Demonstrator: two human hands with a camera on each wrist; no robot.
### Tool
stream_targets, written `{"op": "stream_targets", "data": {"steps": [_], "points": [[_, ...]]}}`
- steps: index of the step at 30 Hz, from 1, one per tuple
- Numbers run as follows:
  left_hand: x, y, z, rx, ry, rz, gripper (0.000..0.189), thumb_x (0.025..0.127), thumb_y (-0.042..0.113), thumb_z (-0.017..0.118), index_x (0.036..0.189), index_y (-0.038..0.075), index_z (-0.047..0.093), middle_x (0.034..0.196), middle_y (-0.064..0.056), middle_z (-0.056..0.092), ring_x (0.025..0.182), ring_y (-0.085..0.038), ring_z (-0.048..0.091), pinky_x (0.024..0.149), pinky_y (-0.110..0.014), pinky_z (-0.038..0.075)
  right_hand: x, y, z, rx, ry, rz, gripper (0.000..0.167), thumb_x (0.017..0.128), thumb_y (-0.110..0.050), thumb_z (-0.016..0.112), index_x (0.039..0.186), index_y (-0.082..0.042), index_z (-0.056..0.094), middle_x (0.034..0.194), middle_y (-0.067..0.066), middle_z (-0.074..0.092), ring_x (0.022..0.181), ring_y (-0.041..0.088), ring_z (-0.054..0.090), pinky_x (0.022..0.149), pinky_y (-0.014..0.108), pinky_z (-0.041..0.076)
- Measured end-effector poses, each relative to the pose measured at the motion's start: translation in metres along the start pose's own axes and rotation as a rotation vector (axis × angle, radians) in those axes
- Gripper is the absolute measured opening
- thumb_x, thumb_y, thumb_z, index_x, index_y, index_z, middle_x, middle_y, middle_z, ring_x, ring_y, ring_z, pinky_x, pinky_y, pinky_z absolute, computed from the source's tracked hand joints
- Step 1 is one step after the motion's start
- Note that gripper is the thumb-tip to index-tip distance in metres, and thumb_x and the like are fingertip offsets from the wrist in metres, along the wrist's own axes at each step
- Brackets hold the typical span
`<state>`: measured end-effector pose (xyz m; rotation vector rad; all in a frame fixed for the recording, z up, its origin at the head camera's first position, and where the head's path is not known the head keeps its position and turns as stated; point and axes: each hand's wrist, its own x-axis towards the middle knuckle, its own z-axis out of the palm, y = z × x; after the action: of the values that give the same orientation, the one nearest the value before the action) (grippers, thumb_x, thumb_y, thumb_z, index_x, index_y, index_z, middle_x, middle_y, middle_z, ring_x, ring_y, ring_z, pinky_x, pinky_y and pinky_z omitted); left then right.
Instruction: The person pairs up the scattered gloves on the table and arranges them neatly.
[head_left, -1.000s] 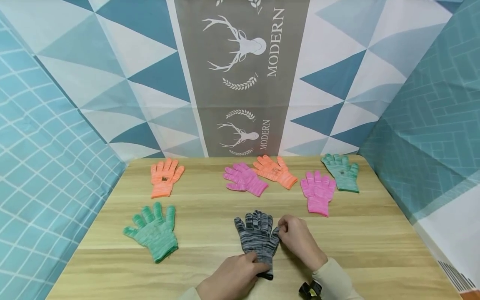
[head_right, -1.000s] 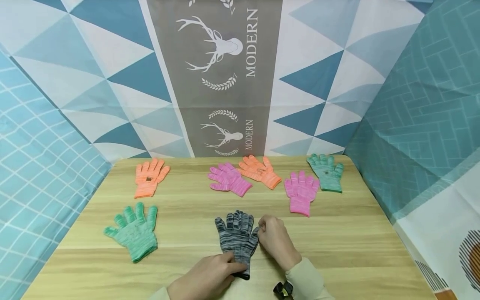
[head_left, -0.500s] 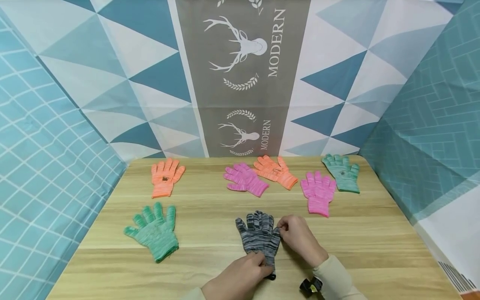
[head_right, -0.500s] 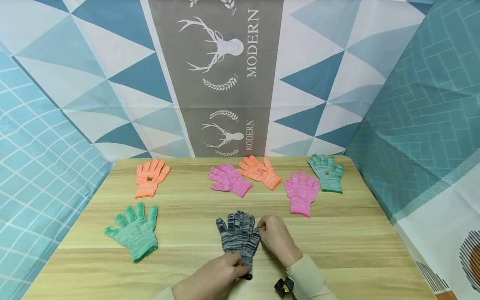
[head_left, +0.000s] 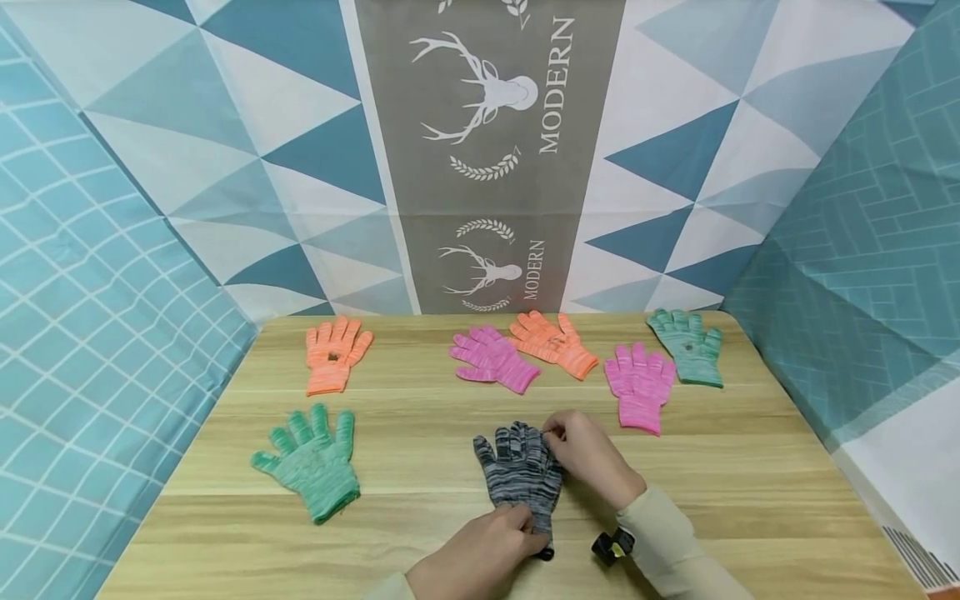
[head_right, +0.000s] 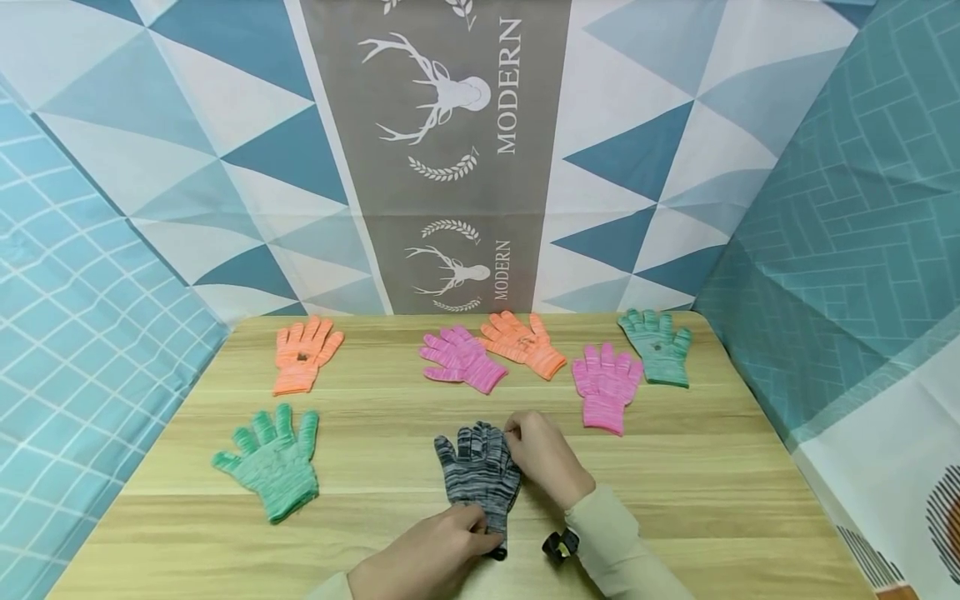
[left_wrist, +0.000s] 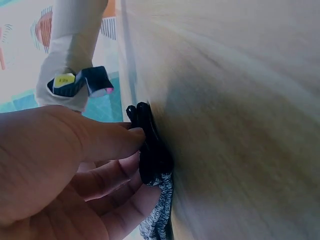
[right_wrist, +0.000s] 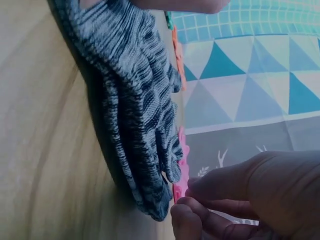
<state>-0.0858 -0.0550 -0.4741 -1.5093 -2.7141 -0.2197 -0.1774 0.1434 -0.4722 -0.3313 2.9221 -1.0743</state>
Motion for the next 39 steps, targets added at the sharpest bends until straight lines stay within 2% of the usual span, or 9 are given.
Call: {"op": "stream_targets", "data": {"steps": [4, 8, 12, 13, 19, 25, 31, 39], "points": [[0.0, -0.001, 0.001, -0.02, -0.013, 0.009, 0.028, 0.091, 0.014, 0.076, 0.116, 0.026, 0.076, 0.093, 0.01, 0.059, 0.08, 0.003, 0.049, 0.07, -0.01, 0.045, 0.006, -0.002, 0.006, -0.007, -0.002, -0.012, 0.006, 0.093, -0.005, 0.073, 0.094, -0.006, 0.078, 0.076, -0.002, 0.067, 0.065, 0.007, 0.055, 0.058, 0.025, 0.048], [-0.001, -0.002, 0.0, -0.03, 0.002, 0.011, 0.025, 0.093, 0.017, 0.074, 0.116, 0.027, 0.077, 0.093, 0.01, 0.059, 0.079, 0.002, 0.049, 0.07, -0.011, 0.044, 0.01, -0.004, 0.013, 0.007, -0.012, -0.026, 0.008, 0.093, -0.008, 0.074, 0.1, -0.003, 0.077, 0.069, -0.004, 0.059, 0.059, 0.008, 0.049, 0.054, 0.025, 0.042], [0.0, -0.001, 0.0, -0.027, 0.02, 0.01, 0.022, 0.093, 0.017, 0.073, 0.112, 0.027, 0.078, 0.09, 0.01, 0.06, 0.077, 0.001, 0.049, 0.068, -0.012, 0.043, 0.012, -0.005, 0.018, 0.011, 0.001, -0.021, 0.001, 0.092, -0.008, 0.075, 0.092, -0.007, 0.075, 0.068, -0.005, 0.057, 0.058, 0.008, 0.048, 0.054, 0.024, 0.041], [0.001, -0.001, -0.001, -0.034, 0.016, 0.005, 0.022, 0.093, 0.016, 0.073, 0.111, 0.027, 0.078, 0.09, 0.011, 0.06, 0.077, 0.001, 0.049, 0.068, -0.012, 0.043, 0.012, -0.004, 0.018, 0.013, 0.01, -0.016, 0.004, 0.093, -0.008, 0.075, 0.089, -0.009, 0.075, 0.068, -0.005, 0.058, 0.059, 0.008, 0.049, 0.054, 0.024, 0.042], [0.008, 0.001, -0.003, -0.092, -0.037, -0.059, 0.018, 0.087, 0.016, 0.079, 0.1, 0.029, 0.08, 0.084, 0.013, 0.062, 0.076, 0.006, 0.053, 0.06, -0.01, 0.043, 0.008, -0.002, 0.015, 0.032, 0.058, 0.02, 0.009, 0.095, -0.009, 0.072, 0.086, -0.012, 0.073, 0.075, -0.004, 0.065, 0.064, 0.007, 0.054, 0.058, 0.026, 0.048], [0.015, 0.002, -0.004, -0.067, -0.081, -0.126, 0.012, 0.086, 0.019, 0.08, 0.095, 0.026, 0.076, 0.085, 0.012, 0.065, 0.076, 0.005, 0.057, 0.058, -0.015, 0.045, 0.007, 0.005, 0.014, 0.022, 0.074, 0.023, 0.011, 0.093, -0.007, 0.074, 0.082, -0.011, 0.072, 0.074, -0.003, 0.065, 0.064, 0.007, 0.054, 0.059, 0.026, 0.047], [0.02, 0.005, -0.001, -0.025, -0.066, -0.099, 0.013, 0.088, 0.017, 0.077, 0.099, 0.023, 0.073, 0.088, 0.01, 0.068, 0.076, 0.001, 0.061, 0.059, -0.016, 0.048, 0.009, 0.01, 0.016, 0.017, 0.08, 0.019, 0.012, 0.092, -0.006, 0.075, 0.082, -0.011, 0.073, 0.076, -0.002, 0.068, 0.064, 0.007, 0.054, 0.059, 0.025, 0.047], [0.022, 0.006, 0.0, -0.074, -0.074, -0.038, 0.021, 0.086, 0.013, 0.08, 0.101, 0.026, 0.074, 0.089, 0.012, 0.068, 0.078, 0.003, 0.059, 0.061, -0.012, 0.046, 0.009, 0.009, 0.014, 0.003, 0.073, 0.014, 0.01, 0.092, -0.001, 0.073, 0.086, -0.008, 0.075, 0.082, 0.002, 0.073, 0.072, 0.009, 0.062, 0.065, 0.032, 0.054]]}}
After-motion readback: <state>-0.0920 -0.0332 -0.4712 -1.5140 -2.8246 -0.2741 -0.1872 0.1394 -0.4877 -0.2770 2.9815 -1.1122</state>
